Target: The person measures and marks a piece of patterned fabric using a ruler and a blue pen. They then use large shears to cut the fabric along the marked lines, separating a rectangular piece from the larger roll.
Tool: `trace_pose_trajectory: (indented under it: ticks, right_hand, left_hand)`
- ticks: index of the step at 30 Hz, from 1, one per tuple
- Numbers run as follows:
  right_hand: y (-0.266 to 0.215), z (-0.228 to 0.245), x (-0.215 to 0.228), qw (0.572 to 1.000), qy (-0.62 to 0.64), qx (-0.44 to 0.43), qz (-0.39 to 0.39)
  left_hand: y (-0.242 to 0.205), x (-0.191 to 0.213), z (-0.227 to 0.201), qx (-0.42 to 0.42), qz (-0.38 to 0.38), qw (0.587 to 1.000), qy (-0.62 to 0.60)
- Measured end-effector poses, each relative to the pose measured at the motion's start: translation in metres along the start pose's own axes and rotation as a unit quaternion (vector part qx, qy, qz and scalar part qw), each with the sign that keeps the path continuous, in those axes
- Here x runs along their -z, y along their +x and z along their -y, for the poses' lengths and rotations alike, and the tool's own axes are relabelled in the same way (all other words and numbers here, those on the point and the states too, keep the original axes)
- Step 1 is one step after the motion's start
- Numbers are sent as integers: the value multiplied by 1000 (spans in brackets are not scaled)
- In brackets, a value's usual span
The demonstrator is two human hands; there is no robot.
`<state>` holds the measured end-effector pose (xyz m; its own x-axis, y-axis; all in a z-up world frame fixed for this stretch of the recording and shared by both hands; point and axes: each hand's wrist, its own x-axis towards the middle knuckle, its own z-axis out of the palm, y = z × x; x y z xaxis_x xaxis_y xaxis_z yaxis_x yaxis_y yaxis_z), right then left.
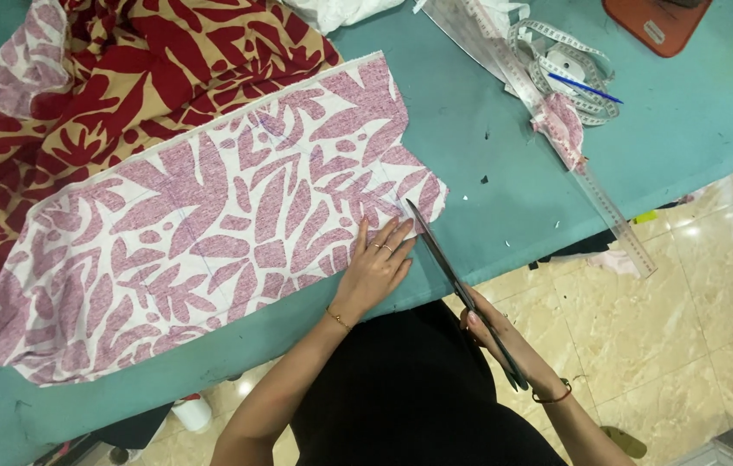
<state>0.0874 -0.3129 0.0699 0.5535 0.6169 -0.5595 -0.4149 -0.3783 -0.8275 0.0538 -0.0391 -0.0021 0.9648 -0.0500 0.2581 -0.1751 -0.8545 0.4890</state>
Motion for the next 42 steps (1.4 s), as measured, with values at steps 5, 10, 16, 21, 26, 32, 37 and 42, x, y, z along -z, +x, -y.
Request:
trace_pose_trajectory:
  ticks: [5, 10, 16, 21, 26, 32, 37, 42]
  right_hand:
    - [1, 4, 2, 999, -32, -23, -8]
    - [2, 13, 1, 998, -55, -17, 4]
    - [7, 15, 6, 994, -106, -30, -6]
    - [10, 4, 13, 992, -124, 18, -7]
    - [14, 7, 12, 990, -137, -7, -20]
    - [16, 11, 17, 988, -122, -87, -26]
    - [18, 16, 20, 986, -136, -96, -13]
    - [18, 12, 25, 988, -141, -69, -8]
  left_hand:
    - [0, -2, 1, -9, -1, 1000, 27]
    - [-3, -7, 2, -12, 2, 999, 36]
    - [-3, -5, 1, -10, 10, 1000, 24]
    - [-2, -4, 1, -8, 22, 1000, 16]
    - [-2, -3, 1, -3, 24, 1000, 17]
    - [-2, -3, 0, -4, 22, 999, 27]
    - [-3, -5, 1, 5, 20, 999, 30]
    - [-3, -3, 0, -3, 14, 999, 30]
